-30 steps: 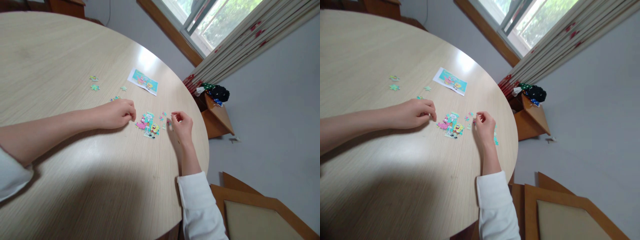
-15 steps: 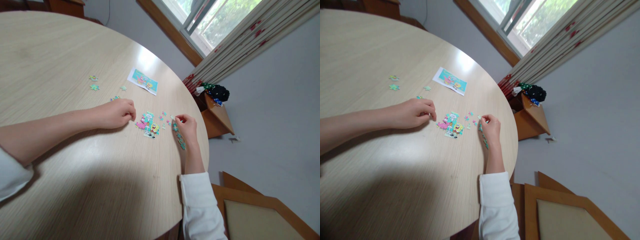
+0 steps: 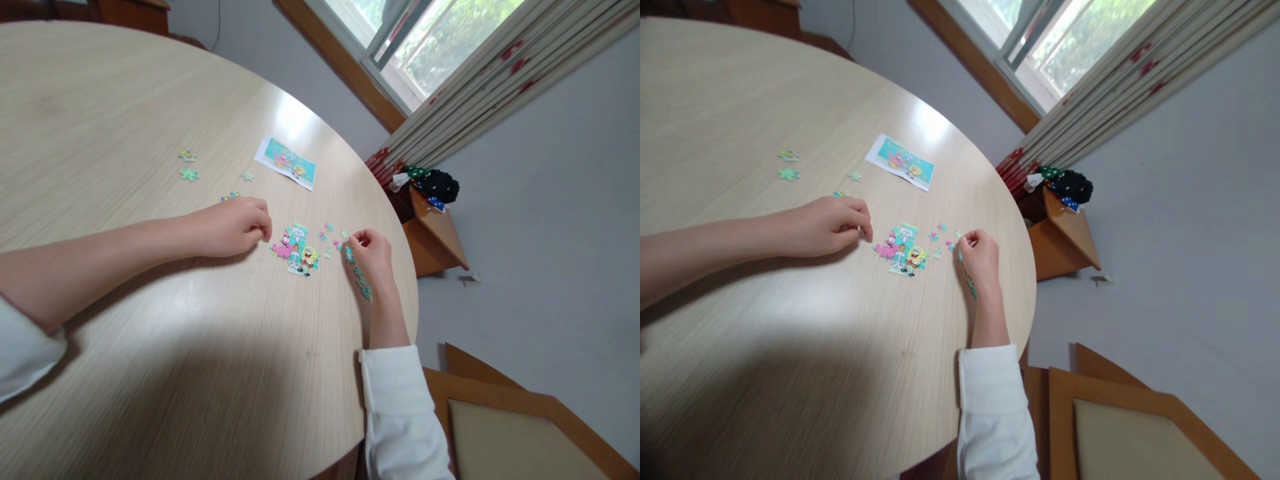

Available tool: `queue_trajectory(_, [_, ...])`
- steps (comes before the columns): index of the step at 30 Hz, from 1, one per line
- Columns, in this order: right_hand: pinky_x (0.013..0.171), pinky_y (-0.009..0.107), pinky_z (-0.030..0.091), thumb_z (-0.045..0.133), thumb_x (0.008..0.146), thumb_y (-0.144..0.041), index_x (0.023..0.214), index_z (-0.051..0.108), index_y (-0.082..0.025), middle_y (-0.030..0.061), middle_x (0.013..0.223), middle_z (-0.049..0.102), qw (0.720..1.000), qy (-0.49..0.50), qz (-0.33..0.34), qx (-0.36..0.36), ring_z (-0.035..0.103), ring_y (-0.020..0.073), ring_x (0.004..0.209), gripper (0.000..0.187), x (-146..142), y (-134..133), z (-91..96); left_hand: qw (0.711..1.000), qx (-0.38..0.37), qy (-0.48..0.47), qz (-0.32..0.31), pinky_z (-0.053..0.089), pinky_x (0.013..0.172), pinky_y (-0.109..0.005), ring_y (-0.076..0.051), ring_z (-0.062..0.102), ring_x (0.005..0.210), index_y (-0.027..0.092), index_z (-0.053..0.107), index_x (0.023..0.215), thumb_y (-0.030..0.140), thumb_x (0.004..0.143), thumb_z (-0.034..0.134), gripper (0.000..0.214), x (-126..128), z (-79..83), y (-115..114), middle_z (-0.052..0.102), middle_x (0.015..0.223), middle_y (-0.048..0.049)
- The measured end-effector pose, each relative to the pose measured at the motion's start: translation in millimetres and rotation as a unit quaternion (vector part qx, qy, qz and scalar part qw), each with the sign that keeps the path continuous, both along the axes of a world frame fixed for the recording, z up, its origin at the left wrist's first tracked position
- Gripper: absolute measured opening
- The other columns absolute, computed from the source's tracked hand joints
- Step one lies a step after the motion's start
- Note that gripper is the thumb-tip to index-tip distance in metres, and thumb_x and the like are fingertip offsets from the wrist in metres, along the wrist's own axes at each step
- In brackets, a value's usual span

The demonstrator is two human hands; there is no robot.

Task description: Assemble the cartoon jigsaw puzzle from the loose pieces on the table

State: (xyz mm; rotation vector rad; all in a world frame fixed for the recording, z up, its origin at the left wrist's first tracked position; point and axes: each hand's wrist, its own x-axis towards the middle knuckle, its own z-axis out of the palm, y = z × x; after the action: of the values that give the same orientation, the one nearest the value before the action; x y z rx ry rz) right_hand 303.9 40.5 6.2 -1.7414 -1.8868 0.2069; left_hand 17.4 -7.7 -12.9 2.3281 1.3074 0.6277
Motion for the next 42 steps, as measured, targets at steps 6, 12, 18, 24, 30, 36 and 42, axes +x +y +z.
queue_trajectory(6, [0.062,0.030,0.036,0.053,0.068,-0.025,0.062,0.055,-0.020,0.0019,0.063,0.060,1.000,-0.003,-0.023,0.011,0.052,0.0162,0.061,0.008,1,2,0.9,1.000,-0.011,0.012,0.008,0.044,0.089,-0.027,-0.016,0.059,0.089,0.017,0.075,0.085,0.020,0.079,0.040,0.036,1,1.5,0,0.064,0.095,-0.0052])
queue_trajectory(12, [0.064,0.030,0.036,0.053,0.069,-0.024,0.061,0.052,-0.021,0.0009,0.063,0.058,0.999,-0.005,-0.035,0.027,0.052,0.0164,0.062,0.008,4,3,3.7,1.000,-0.007,0.002,0.004,0.044,0.087,-0.026,-0.015,0.059,0.086,0.018,0.075,0.084,0.020,0.079,0.042,0.034,0,-0.7,1,0.064,0.093,-0.0047])
queue_trajectory(18, [0.066,0.031,0.037,0.053,0.068,-0.023,0.059,0.050,-0.022,0.0004,0.062,0.057,0.998,-0.005,-0.059,0.027,0.052,0.0171,0.063,0.010,7,3,6.6,1.000,0.015,0.008,0.005,0.044,0.085,-0.024,-0.014,0.059,0.085,0.018,0.075,0.083,0.020,0.080,0.041,0.034,-1,-2.3,1,0.064,0.089,-0.0037])
queue_trajectory(24, [0.065,0.031,0.037,0.052,0.069,-0.024,0.060,0.050,-0.022,0.0011,0.063,0.058,0.998,-0.011,-0.058,0.028,0.052,0.0173,0.063,0.009,10,4,4.6,1.000,0.009,0.015,0.007,0.044,0.084,-0.024,-0.014,0.059,0.083,0.018,0.074,0.082,0.018,0.080,0.041,0.033,0,-1.5,1,0.063,0.090,-0.0037])
queue_trajectory(30, [0.065,0.031,0.037,0.052,0.069,-0.027,0.062,0.052,-0.022,0.0022,0.065,0.060,0.999,-0.006,-0.031,0.022,0.052,0.0174,0.063,0.008,3,2,0.6,1.000,0.001,0.003,0.008,0.044,0.086,-0.026,-0.015,0.059,0.085,0.018,0.075,0.083,0.020,0.080,0.042,0.033,-1,-1.7,2,0.064,0.091,-0.0042])
queue_trajectory(36, [0.064,0.031,0.036,0.053,0.070,-0.026,0.060,0.052,-0.022,0.0011,0.063,0.059,1.000,0.000,-0.024,0.004,0.052,0.0169,0.062,0.010,-5,-2,1.4,1.000,-0.001,0.007,0.006,0.044,0.087,-0.026,-0.015,0.059,0.086,0.018,0.075,0.083,0.020,0.079,0.041,0.034,0,-0.8,1,0.064,0.091,-0.0040])
queue_trajectory(42, [0.063,0.030,0.034,0.053,0.072,-0.026,0.060,0.048,-0.022,-0.0005,0.062,0.055,1.000,-0.005,-0.026,-0.003,0.050,0.0162,0.062,0.013,-4,-2,1.6,1.000,-0.012,0.017,0.012,0.043,0.088,-0.026,-0.015,0.059,0.087,0.018,0.074,0.083,0.020,0.080,0.041,0.034,1,1.0,0,0.064,0.093,-0.0036])
